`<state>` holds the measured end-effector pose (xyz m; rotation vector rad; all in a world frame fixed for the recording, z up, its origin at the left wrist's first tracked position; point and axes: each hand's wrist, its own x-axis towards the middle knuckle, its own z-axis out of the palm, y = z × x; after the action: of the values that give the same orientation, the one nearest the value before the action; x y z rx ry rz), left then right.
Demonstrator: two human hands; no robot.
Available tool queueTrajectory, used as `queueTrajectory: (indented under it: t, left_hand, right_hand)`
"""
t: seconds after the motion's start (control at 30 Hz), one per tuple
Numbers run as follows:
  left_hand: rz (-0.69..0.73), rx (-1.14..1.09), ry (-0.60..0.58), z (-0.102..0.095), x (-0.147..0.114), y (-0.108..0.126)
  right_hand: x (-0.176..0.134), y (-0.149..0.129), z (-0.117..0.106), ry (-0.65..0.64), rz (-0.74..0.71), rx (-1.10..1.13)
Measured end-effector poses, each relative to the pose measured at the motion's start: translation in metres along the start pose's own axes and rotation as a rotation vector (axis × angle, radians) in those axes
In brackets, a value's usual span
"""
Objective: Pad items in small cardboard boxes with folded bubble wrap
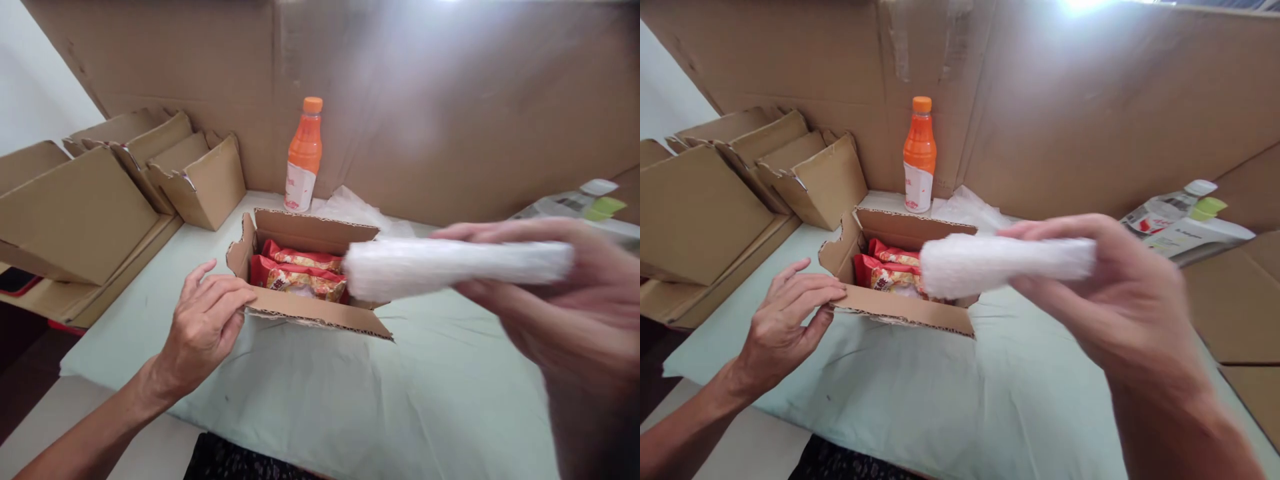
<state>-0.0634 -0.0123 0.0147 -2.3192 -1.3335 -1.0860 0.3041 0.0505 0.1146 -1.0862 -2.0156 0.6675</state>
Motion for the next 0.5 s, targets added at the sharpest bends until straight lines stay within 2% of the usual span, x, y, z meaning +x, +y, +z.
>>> queueTrajectory:
  t: [0.07, 0.1, 0.2, 0.3, 0.37, 0.5]
  left_hand:
    - [-0.022, -0.041, 0.026, 0.005, -0.006, -0.001]
    - [-0.031, -0.06, 0.039, 0.007, -0.008, -0.001]
    - [-0.053, -0.116, 0.066, 0.012, -0.01, 0.001]
    - [-0.062, -0.151, 0.08, 0.015, -0.011, 0.0]
    - [-0.068, -0.157, 0.086, 0.016, -0.012, -0.001]
    - [-0.078, -0.177, 0.096, 0.017, -0.013, -0.003]
  right_hand:
    - [0.034, -0.017, 0.034, -0.011, -0.095, -0.029]
    - [0.049, -0.023, 0.049, -0.072, -0.126, -0.059]
    - [0.08, -0.029, 0.079, -0.408, -0.154, -0.175]
    - [0.093, -0.018, 0.089, -0.669, -0.15, -0.218]
    - [0.092, -0.009, 0.094, -0.726, -0.168, -0.281]
    - [0.082, -0.005, 0.097, -0.654, -0.314, -0.563]
